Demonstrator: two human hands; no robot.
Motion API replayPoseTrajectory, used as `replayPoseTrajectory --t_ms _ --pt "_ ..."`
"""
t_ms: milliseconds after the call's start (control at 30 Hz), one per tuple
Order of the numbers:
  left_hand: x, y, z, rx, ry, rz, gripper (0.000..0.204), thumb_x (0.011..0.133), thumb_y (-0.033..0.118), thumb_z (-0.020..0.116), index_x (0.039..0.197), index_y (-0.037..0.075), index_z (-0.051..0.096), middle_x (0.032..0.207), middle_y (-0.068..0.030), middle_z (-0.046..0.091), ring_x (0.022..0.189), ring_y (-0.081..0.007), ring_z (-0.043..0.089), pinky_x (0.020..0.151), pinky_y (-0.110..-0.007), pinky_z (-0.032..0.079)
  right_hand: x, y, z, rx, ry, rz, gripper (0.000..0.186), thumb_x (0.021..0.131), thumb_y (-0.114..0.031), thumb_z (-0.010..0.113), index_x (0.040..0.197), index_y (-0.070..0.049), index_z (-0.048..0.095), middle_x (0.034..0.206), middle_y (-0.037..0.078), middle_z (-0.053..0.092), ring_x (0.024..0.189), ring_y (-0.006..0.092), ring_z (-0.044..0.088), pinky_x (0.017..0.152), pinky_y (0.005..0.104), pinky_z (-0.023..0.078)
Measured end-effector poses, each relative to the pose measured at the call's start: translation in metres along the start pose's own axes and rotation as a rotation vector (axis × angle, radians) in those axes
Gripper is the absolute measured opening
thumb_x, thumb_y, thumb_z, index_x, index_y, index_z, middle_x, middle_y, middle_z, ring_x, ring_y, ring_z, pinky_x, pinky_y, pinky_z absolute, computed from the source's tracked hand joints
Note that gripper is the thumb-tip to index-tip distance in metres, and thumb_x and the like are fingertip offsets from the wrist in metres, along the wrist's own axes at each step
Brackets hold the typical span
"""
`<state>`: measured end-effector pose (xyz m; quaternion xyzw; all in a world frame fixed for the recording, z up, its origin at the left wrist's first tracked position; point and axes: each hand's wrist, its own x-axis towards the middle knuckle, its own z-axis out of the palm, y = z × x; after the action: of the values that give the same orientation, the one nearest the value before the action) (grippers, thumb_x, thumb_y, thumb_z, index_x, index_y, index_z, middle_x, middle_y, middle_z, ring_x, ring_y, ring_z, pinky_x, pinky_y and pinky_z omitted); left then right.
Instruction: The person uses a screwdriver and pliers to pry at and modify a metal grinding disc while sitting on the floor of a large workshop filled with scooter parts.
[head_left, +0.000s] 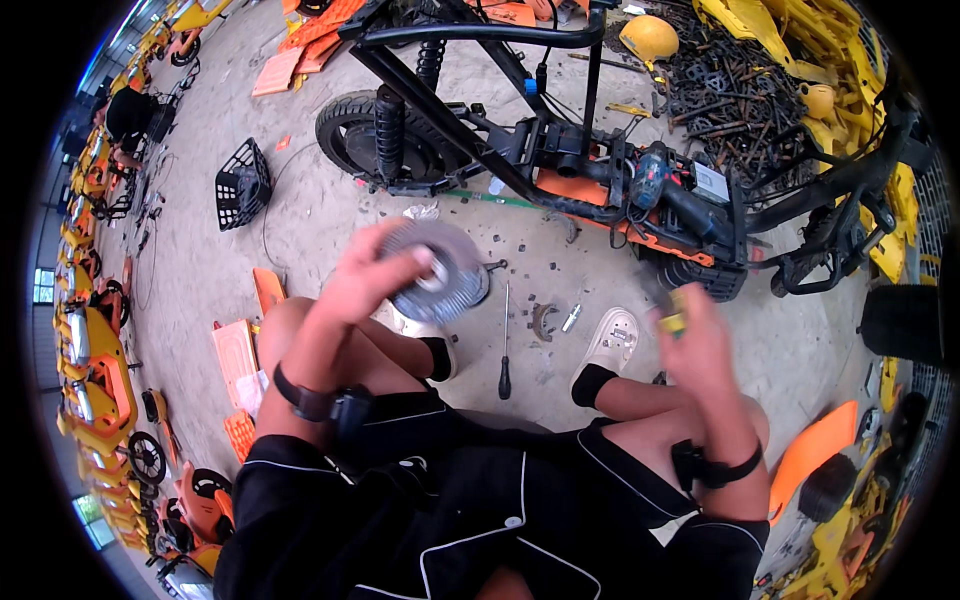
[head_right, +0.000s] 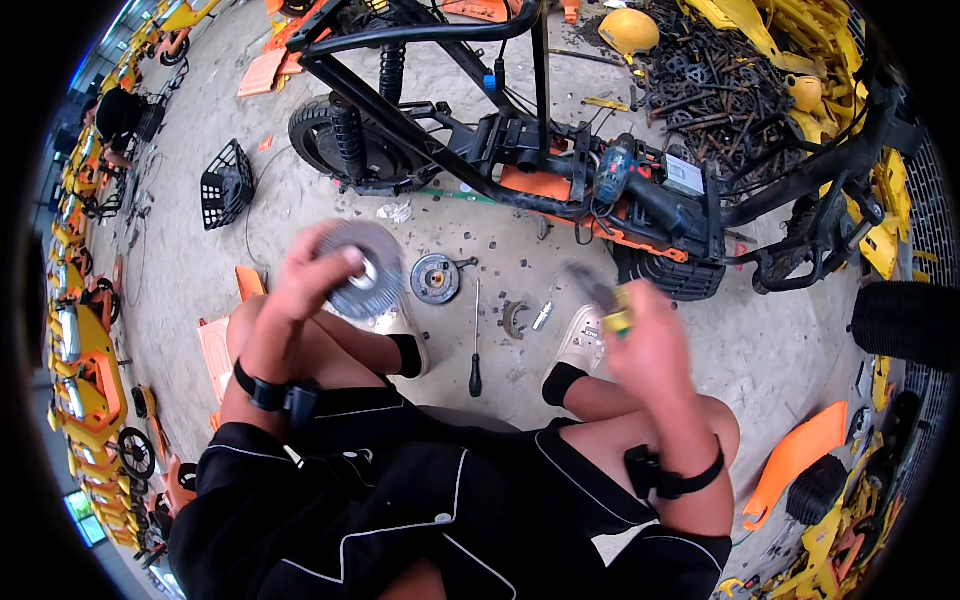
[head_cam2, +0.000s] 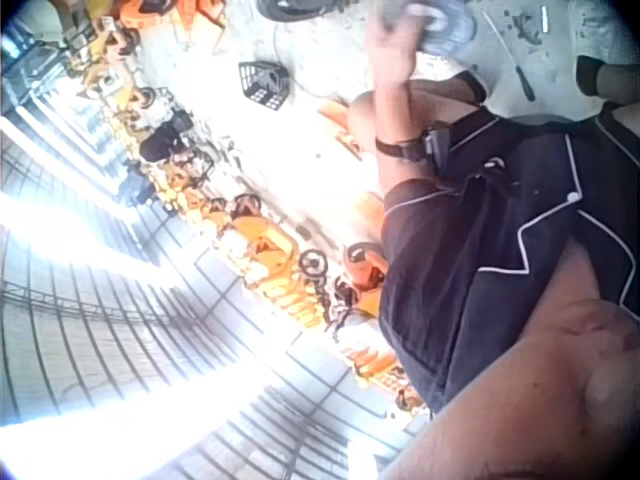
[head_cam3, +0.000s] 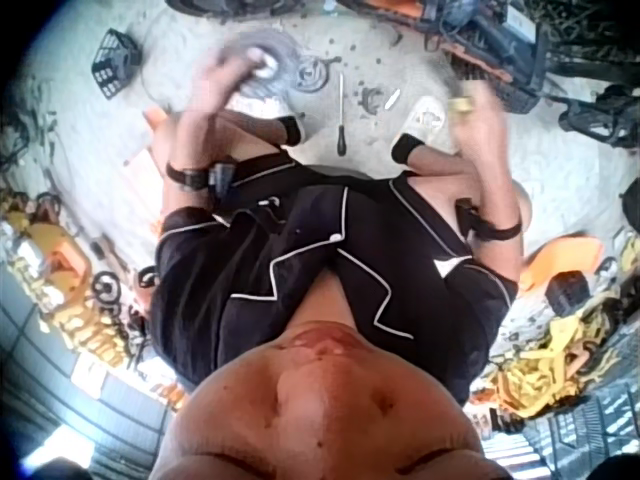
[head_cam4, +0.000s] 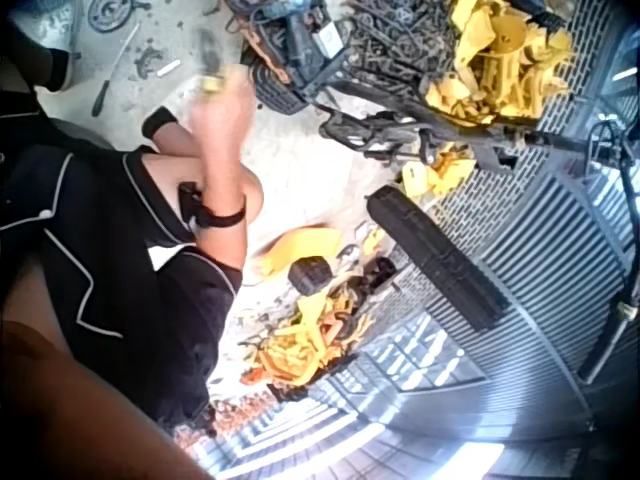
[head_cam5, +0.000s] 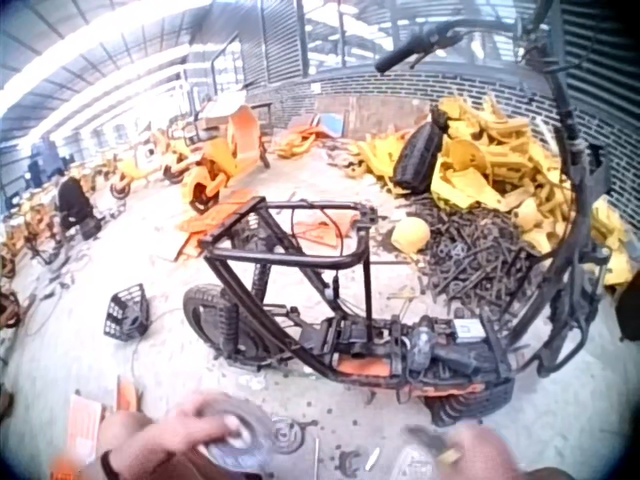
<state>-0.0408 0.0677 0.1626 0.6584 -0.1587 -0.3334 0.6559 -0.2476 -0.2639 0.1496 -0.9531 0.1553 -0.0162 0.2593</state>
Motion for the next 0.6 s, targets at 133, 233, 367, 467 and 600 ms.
replayPoseTrajectory --t_ms 133,233,367,467,600 --pt "0.008 -0.007 0.002 0.074 0.1 0.024 0.03 0.095 0.018 0.069 0.115 -0.004 0.063 0.093 -0.0047 0.07 0.084 -0.0094 0.064 0.079 -0.027 0.053 0.017 -0.002 -0.022 0.28 0.043 0.229 0.019 0.085 -0.007 0.068 0.099 -0.004 0.056 0.091 0.015 0.064 0.086 0.0273 0.063 0.077 0.0411 0.05" --pt "0.013 -0.007 0.021 0.079 0.02 -0.02 0.029 0.096 0.019 0.068 0.114 -0.003 0.063 0.094 -0.004 0.069 0.084 -0.0094 0.063 0.077 -0.027 0.051 0.009 0.0 -0.004 0.743 -0.234 0.306 0.017 0.087 -0.005 0.062 0.103 -0.005 0.058 0.094 0.01 0.066 0.087 0.0185 0.062 0.078 0.0345 0.05" --pt "0.018 -0.006 0.043 -0.177 0.066 -0.021 0.029 0.095 0.018 0.067 0.114 -0.004 0.063 0.097 -0.0055 0.069 0.084 -0.0105 0.064 0.077 -0.027 0.052 0.011 -0.02 0.007 1.026 -0.653 0.285 0.02 0.089 -0.005 0.058 0.109 -0.004 0.059 0.102 0.006 0.067 0.091 0.0159 0.063 0.08 0.0293 0.049" --pt "0.022 -0.001 0.053 -0.346 0.052 -0.105 0.03 0.095 0.017 0.067 0.115 -0.005 0.062 0.098 -0.0066 0.069 0.085 -0.0116 0.065 0.077 -0.028 0.054 0.01 -0.032 0.011 1.004 -0.675 0.301 0.026 0.088 -0.005 0.057 0.114 -0.003 0.058 0.107 0.006 0.067 0.097 0.0158 0.063 0.084 0.0317 0.05" --pt "0.024 0.001 0.06 -0.39 0.006 -0.214 0.034 0.094 0.014 0.066 0.121 -0.006 0.06 0.103 -0.0074 0.068 0.09 -0.0121 0.064 0.081 -0.028 0.052 0.005 -0.039 0.009 0.491 -0.39 0.084 0.05 0.081 0.001 0.057 0.13 -0.002 0.05 0.122 0.019 0.058 0.114 0.0373 0.058 0.1 0.0457 0.046"
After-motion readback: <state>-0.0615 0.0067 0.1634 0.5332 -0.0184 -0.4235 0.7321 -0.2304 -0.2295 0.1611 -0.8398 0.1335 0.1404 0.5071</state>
